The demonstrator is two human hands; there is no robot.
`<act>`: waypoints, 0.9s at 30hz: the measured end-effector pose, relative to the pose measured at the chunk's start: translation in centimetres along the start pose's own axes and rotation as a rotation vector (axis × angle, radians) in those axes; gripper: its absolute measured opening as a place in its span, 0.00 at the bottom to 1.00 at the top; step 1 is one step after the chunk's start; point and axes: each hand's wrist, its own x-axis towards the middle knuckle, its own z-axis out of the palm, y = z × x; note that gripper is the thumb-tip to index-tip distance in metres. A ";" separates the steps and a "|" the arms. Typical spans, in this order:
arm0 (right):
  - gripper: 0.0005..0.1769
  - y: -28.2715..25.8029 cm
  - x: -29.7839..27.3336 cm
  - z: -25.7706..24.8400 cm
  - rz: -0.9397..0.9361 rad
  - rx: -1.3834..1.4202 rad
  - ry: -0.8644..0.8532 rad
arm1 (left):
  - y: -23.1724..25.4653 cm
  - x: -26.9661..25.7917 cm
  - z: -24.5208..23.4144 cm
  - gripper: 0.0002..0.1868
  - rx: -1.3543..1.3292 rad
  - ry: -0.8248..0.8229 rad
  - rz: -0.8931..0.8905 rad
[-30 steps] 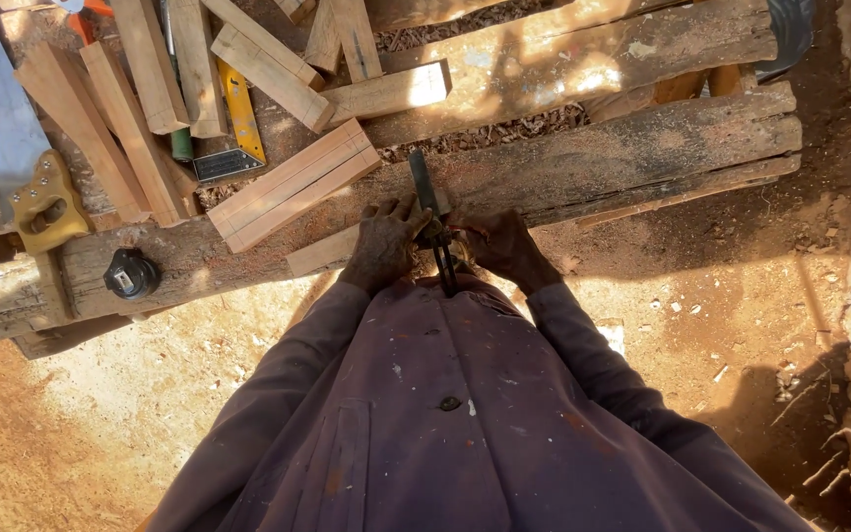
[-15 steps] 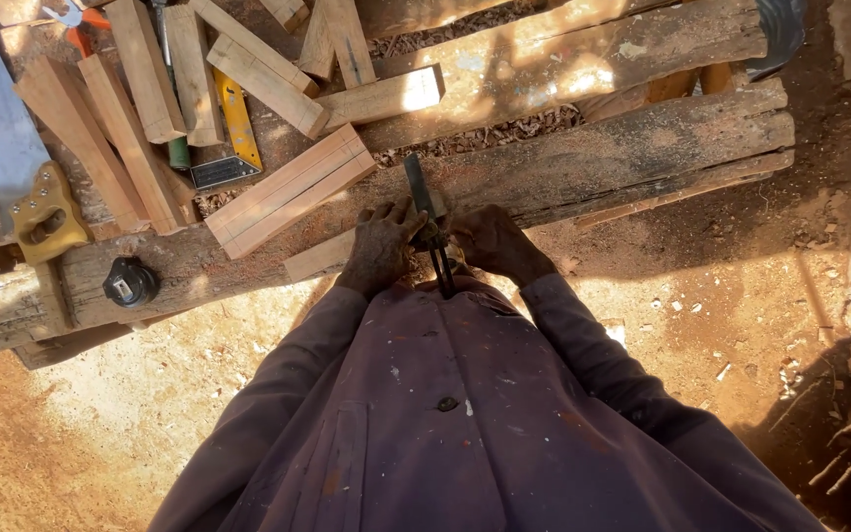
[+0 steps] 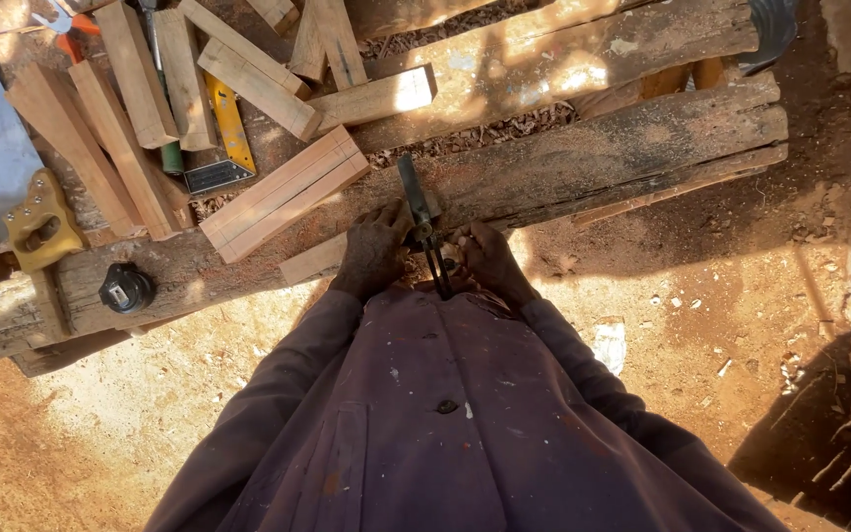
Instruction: Measuring and marking wooden blocks using a tape measure, pencil, and combination square on a workbench.
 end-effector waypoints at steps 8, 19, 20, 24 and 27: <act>0.11 5.3 3.9 2.0 0.005 0.142 -0.127 | 0.1 -0.5 -0.5 0.26 -0.098 0.049 -0.031; 0.04 1.5 -1.6 -8.7 0.115 0.376 0.152 | -4.2 -2.8 2.3 0.31 -0.175 0.142 -0.204; 0.05 1.3 -2.1 -9.5 0.099 0.374 0.192 | -4.1 -2.7 2.3 0.33 -0.162 0.100 -0.204; 0.06 1.4 -3.6 -12.2 0.073 0.356 0.258 | -5.7 -1.3 4.4 0.40 -0.136 -0.080 -0.210; 0.06 0.5 -4.6 -12.0 0.085 0.363 0.308 | -4.6 -0.1 -1.2 0.42 -0.270 -0.264 -0.231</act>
